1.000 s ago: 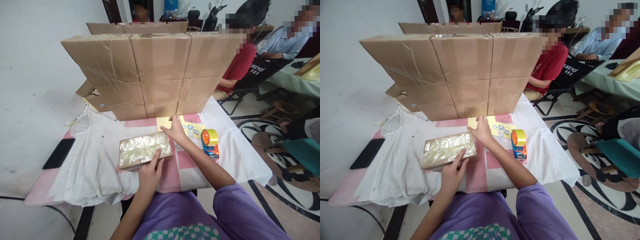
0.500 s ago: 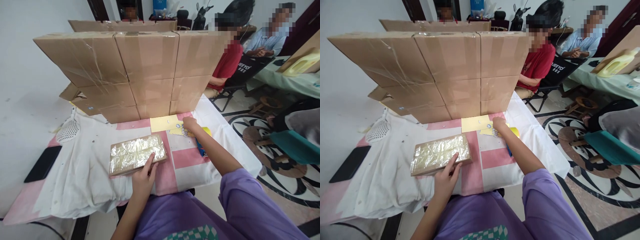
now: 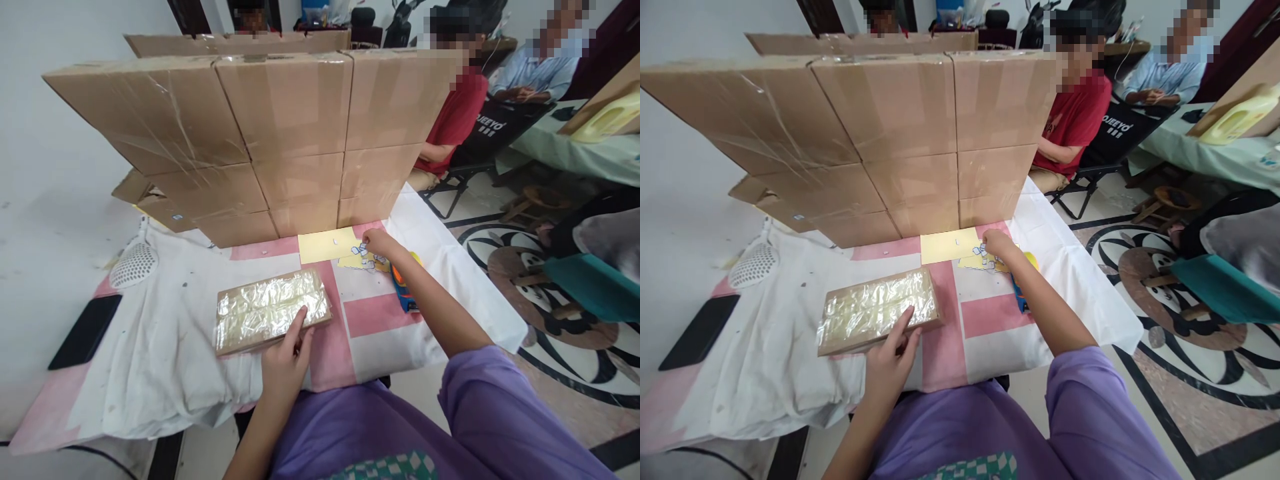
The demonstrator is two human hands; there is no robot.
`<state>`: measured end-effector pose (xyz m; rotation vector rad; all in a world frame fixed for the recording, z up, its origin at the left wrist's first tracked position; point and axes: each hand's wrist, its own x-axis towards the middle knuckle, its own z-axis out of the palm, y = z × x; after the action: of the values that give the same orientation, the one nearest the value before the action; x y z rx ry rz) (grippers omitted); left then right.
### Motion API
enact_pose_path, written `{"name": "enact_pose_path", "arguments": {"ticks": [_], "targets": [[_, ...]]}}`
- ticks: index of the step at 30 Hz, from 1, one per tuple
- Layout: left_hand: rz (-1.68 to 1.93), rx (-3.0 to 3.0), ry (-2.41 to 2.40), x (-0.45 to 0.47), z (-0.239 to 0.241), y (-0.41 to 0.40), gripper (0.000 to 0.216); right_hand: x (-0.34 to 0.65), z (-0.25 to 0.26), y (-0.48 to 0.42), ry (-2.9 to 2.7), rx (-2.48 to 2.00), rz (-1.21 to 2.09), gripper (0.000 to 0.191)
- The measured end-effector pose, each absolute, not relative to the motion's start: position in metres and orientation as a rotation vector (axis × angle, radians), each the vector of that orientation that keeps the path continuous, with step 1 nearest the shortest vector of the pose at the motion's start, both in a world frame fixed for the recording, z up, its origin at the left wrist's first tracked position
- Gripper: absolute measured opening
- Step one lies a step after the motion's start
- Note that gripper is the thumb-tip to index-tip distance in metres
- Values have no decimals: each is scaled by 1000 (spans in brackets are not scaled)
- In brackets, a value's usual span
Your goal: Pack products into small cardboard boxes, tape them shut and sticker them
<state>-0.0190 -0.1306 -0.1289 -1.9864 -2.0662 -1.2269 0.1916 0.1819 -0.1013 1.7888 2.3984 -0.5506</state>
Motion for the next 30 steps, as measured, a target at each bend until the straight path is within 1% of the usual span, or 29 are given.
{"name": "enact_pose_path", "arguments": {"ticks": [3,5,7,9,12,14,18,23,28,30], "targets": [[-1343,-2063,-1938,-24,-106,-134,34,197,-88,167,2546,1721,-712,36],[-1430,-2123,-1835,-30,-80,-126,26,199,-79,152,2704,1647,-913,39],[-1420,-2201,-1833,-34,-49,-105,16,200,-69,135,2907,1532,-1179,35],[-1289,-2349,-1950,-35,-22,-71,18,198,-59,118,3049,1429,-1386,27],[-1133,-2589,-2098,-27,-3,-10,25,193,-45,96,3122,1394,-1437,20],[-1093,-2720,-2152,-17,-4,26,31,190,-40,87,3165,1372,-1438,19],[-1010,-2912,-2129,0,-17,63,22,191,-46,81,3244,1438,-1349,22],[-1061,-2935,-2065,4,-32,66,25,196,-61,84,3231,1526,-1276,20],[-1105,-2776,-2073,2,-41,63,17,192,-67,87,3222,1531,-1337,19],[-1080,-2714,-2048,2,-42,62,17,191,-69,87,3226,1567,-1326,19]]}}
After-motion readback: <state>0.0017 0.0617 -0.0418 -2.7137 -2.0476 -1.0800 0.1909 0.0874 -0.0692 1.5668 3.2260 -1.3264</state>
